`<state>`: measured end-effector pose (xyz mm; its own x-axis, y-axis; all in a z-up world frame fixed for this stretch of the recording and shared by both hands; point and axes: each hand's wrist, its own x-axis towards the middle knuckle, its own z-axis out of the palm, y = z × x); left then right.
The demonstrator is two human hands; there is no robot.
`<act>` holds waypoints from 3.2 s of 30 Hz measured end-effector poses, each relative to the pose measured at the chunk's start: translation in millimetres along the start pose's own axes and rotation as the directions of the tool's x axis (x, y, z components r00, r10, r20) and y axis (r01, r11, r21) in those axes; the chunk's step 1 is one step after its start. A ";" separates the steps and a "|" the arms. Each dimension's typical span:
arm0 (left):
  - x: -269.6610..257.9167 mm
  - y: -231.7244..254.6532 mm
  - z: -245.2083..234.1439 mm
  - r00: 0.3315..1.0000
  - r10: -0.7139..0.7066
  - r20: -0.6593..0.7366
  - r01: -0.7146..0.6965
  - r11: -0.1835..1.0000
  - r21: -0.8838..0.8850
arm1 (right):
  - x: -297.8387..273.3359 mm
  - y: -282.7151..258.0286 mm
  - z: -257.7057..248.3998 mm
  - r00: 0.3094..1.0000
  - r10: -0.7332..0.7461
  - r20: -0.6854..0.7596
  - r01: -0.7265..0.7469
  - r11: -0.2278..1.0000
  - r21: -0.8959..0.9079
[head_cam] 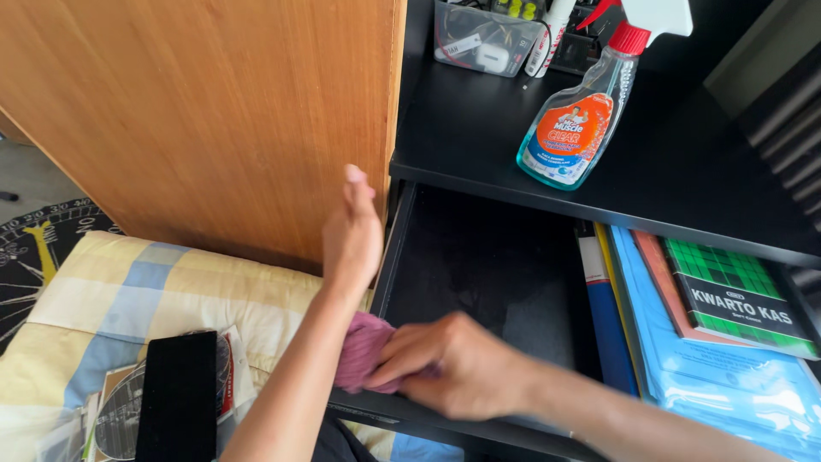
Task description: The person wipes down the surface of a black desk and its drawers with a cloth and cleaning spray, then organizes various items like notebooks, discs, and packaged goods into a drawer.
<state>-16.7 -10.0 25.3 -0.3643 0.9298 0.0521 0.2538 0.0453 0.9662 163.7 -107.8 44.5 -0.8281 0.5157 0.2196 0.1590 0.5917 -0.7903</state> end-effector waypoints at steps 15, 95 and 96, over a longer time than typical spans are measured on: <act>-39.0 -10.2 26.1 0.783 0.527 0.330 -0.620 0.700 0.355 | -54.5 56.4 -60.1 0.863 0.338 0.376 -0.304 0.941 -0.150; -13.4 -30.5 76.6 0.705 0.640 0.305 -0.701 0.565 0.435 | -64.4 106.9 -38.9 0.981 0.186 -0.057 -0.176 0.727 -0.664; -13.7 -29.0 76.9 0.706 0.639 0.306 -0.701 0.569 0.430 | -66.7 96.3 -58.9 0.929 0.340 -0.147 -0.343 0.639 -0.688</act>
<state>49.9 4.0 -22.9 0.1792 0.7972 0.5765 0.7848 -0.4692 0.4049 265.9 -48.7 -12.6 -0.6362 0.7713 0.0195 0.7556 0.6279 -0.1867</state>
